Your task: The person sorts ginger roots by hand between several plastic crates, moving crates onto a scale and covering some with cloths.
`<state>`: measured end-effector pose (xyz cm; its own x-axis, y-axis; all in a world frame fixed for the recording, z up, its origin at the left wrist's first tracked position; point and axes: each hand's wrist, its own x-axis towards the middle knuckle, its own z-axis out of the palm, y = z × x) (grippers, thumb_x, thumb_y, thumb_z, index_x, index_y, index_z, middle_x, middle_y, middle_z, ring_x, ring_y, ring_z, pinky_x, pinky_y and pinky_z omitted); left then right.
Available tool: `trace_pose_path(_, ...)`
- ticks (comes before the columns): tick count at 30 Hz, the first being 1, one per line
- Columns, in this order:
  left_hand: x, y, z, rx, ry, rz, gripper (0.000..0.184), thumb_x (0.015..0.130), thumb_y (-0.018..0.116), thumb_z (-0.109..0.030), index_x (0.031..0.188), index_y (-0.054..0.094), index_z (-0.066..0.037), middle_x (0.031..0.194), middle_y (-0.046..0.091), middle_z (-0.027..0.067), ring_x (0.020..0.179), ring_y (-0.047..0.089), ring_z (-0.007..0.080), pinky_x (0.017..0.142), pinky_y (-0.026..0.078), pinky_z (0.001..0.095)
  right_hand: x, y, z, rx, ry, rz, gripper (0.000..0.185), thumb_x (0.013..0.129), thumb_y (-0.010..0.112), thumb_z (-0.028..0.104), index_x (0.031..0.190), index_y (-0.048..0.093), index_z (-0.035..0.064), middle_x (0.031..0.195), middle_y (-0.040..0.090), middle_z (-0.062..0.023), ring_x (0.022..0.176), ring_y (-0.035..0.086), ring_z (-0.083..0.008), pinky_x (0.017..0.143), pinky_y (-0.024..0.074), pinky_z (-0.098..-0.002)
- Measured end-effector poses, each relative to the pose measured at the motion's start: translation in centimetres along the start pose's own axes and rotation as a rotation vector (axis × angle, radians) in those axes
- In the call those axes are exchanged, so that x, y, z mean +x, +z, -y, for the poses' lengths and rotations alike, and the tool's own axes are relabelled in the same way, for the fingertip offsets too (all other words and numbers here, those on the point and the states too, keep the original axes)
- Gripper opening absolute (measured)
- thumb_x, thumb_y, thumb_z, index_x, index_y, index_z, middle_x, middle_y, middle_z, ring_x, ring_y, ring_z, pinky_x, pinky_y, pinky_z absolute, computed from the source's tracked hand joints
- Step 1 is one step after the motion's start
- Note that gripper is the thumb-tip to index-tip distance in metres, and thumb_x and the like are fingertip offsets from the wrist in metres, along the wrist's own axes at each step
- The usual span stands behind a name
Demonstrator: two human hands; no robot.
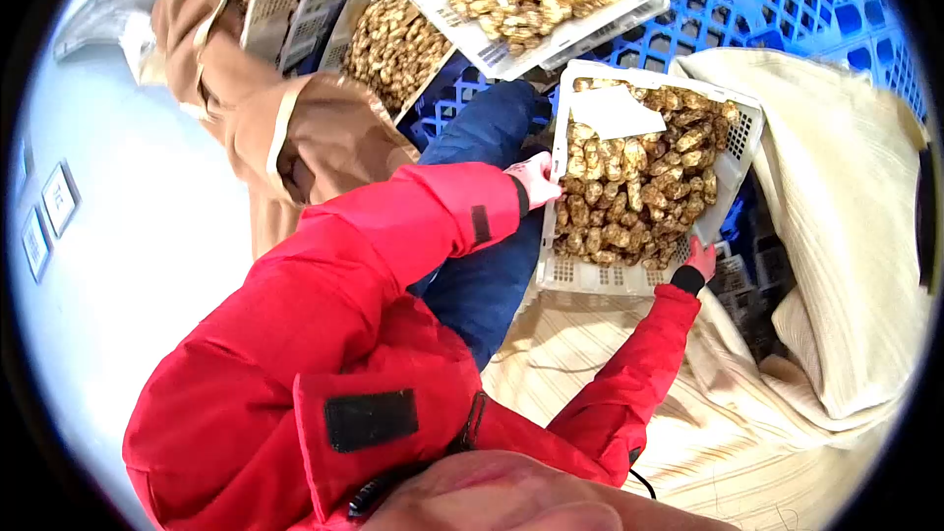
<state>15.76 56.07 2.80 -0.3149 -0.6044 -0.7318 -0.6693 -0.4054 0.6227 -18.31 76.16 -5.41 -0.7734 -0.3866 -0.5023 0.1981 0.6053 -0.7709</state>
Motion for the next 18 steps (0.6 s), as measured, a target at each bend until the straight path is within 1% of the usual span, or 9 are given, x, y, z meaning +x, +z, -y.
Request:
trace_pose_path(2,-3.9,0.2,0.8,-0.076,0.011,-0.055,0.023,0.062,0.059,-0.006,0.079,0.044,-0.004,0.057,0.048,0.0021,0.047,0.045,0.0102,0.042,0.036,0.0239,-1.4,-0.6,2.2,-0.069,-0.101,0.074,0.033,0.067,0.06,0.008,0.096,0.052,-0.0042,0.085,0.057,-0.0074,0.074,0.052,-0.0164,0.069,0.0396,-0.026)
trace_pose_path(3,-5.5,0.4,1.8,-0.123,0.086,-0.103,0.021,0.064,0.059,-0.004,0.077,0.043,-0.005,0.053,0.045,0.0017,0.045,0.044,0.0092,0.039,0.035,0.0228,-2.1,-0.8,2.2,-0.012,-0.122,0.112,0.032,0.067,0.059,0.006,0.097,0.052,-0.0042,0.085,0.057,-0.0076,0.074,0.052,-0.0166,0.07,0.0399,-0.0264)
trace_pose_path(6,-6.3,1.3,-0.1,-0.149,0.069,-0.204,0.023,0.063,0.061,-0.006,0.075,0.042,-0.005,0.051,0.044,0.0021,0.04,0.043,0.0085,0.036,0.034,0.0226,1.3,-1.0,3.6,0.15,-0.097,0.278,0.03,0.068,0.055,-0.003,0.098,0.051,-0.0042,0.086,0.057,-0.0087,0.076,0.053,-0.0169,0.07,0.0412,-0.0272)
trace_pose_path(9,-8.7,2.0,-1.0,-0.233,0.146,-0.36,0.022,0.064,0.061,-0.009,0.072,0.041,-0.005,0.053,0.045,0.0018,0.043,0.044,0.008,0.038,0.035,0.0224,-0.5,-0.9,6.9,0.218,-0.133,0.256,0.032,0.067,0.056,-0.003,0.099,0.05,-0.0042,0.086,0.057,-0.0088,0.076,0.053,-0.0165,0.07,0.041,-0.0265)
trace_pose_path(10,-8.6,2.4,-0.1,-0.174,0.188,-0.383,0.021,0.064,0.061,-0.011,0.072,0.042,-0.004,0.054,0.045,0.001,0.045,0.043,0.0076,0.039,0.036,0.0223,0.2,-1.5,6.0,0.198,-0.214,0.272,0.035,0.066,0.056,-0.004,0.101,0.05,-0.0045,0.086,0.057,-0.0087,0.076,0.053,-0.0163,0.071,0.0409,-0.0271)
trace_pose_path(14,-7.8,4.3,0.6,-0.104,0.293,-0.554,0.022,0.067,0.06,-0.014,0.075,0.044,-0.003,0.056,0.043,0.0009,0.046,0.043,0.0085,0.039,0.036,0.0223,1.8,-1.3,6.7,0.175,-0.34,0.368,0.031,0.068,0.059,0.011,0.095,0.053,-0.002,0.083,0.057,-0.0065,0.073,0.052,-0.0135,0.067,0.04,-0.0245)
trace_pose_path(16,-7.8,4.9,0.8,-0.069,0.344,-0.633,0.023,0.067,0.06,-0.016,0.077,0.045,-0.002,0.058,0.043,0.0015,0.046,0.043,0.0089,0.041,0.036,0.0223,0.8,-1.2,7.3,0.169,-0.423,0.354,0.028,0.068,0.058,0.01,0.093,0.054,-0.0014,0.08,0.058,-0.0061,0.072,0.053,-0.0134,0.066,0.0401,-0.0237)
trace_pose_path(17,-8.4,4.9,0.8,-0.136,0.326,-0.585,0.024,0.067,0.06,-0.015,0.079,0.045,-0.001,0.061,0.045,0.0034,0.051,0.044,0.01,0.046,0.038,0.0233,-0.2,-1.4,7.6,0.119,-0.456,0.324,0.027,0.068,0.058,0.01,0.093,0.055,-0.001,0.08,0.058,-0.006,0.071,0.053,-0.0134,0.065,0.0401,-0.0234)
trace_pose_path(18,-8.2,4.1,0.5,-0.1,0.352,-0.67,0.025,0.067,0.06,-0.015,0.081,0.045,-0.001,0.063,0.046,0.0047,0.055,0.045,0.0108,0.049,0.039,0.0239,-0.4,-1.0,9.5,0.14,-0.43,0.38,0.027,0.068,0.058,0.01,0.093,0.055,-0.0007,0.079,0.058,-0.006,0.071,0.054,-0.0136,0.066,0.0403,-0.0234)
